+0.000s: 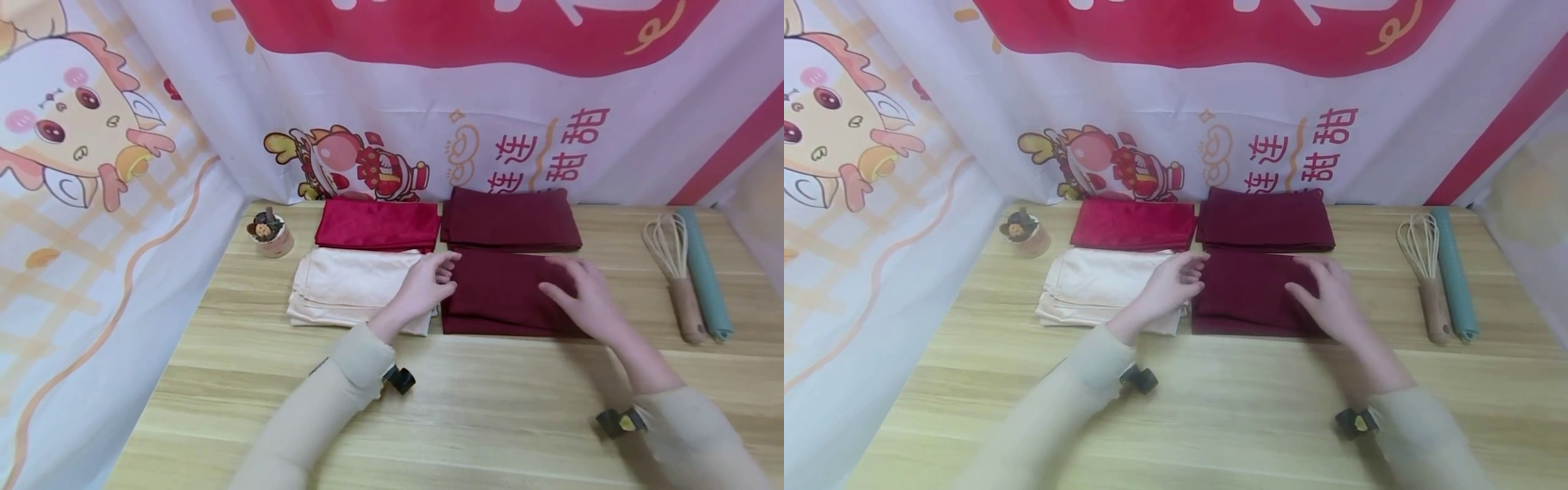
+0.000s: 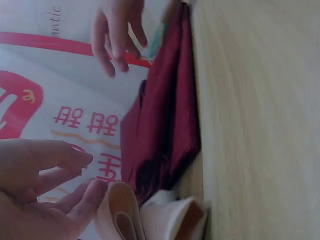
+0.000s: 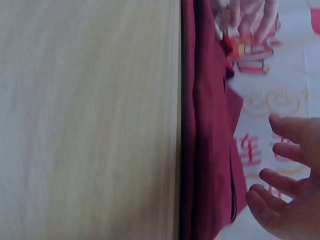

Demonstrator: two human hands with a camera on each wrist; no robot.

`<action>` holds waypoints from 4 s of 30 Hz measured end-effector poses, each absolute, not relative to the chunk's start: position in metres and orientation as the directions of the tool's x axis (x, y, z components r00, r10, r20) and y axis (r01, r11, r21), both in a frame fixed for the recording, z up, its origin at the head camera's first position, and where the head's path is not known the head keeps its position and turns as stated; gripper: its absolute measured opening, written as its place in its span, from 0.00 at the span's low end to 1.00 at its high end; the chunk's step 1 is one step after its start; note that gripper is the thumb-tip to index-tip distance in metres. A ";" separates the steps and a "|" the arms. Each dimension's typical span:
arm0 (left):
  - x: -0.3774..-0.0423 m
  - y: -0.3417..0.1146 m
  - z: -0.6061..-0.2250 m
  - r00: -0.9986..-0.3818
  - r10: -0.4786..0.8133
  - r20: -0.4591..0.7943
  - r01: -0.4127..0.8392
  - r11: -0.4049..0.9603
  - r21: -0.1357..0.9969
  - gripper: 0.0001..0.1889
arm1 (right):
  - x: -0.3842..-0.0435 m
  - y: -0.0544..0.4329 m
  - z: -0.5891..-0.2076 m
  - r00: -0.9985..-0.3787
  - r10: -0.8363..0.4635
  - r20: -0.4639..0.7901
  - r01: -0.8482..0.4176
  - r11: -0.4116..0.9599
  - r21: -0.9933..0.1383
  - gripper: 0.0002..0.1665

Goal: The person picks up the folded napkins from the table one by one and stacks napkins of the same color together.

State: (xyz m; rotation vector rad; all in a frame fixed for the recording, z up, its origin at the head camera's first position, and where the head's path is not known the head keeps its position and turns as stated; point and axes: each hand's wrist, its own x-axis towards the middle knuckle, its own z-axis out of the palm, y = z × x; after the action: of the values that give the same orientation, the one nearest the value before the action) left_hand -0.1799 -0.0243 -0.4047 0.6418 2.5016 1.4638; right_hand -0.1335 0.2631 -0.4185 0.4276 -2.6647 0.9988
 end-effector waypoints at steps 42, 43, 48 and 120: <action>-0.224 0.017 -0.411 -0.869 0.473 -0.143 0.392 0.836 0.383 0.18 | -0.146 0.319 -0.440 -0.977 -0.191 0.095 -0.207 0.733 -0.648 0.20; -0.224 0.018 -0.411 -0.866 0.479 -0.141 0.398 0.832 0.386 0.17 | -0.145 0.319 -0.440 -0.978 -0.187 0.098 -0.204 0.728 -0.654 0.20; -0.222 0.017 -0.412 -0.862 0.493 -0.115 0.398 0.801 0.448 0.18 | -0.142 0.321 -0.438 -0.983 -0.156 0.094 -0.178 0.708 -0.684 0.21; -0.247 -0.074 -0.383 -0.912 0.298 0.281 0.407 0.584 0.702 0.24 | -0.192 0.327 -0.403 -0.948 -0.209 0.239 -0.308 0.792 -0.527 0.28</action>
State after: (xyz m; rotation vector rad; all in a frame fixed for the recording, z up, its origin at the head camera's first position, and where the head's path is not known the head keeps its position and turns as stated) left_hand -0.2470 -0.0742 -0.3833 0.6519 2.9128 1.3473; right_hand -0.1923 0.3275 -0.4027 0.4091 -2.8130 0.8697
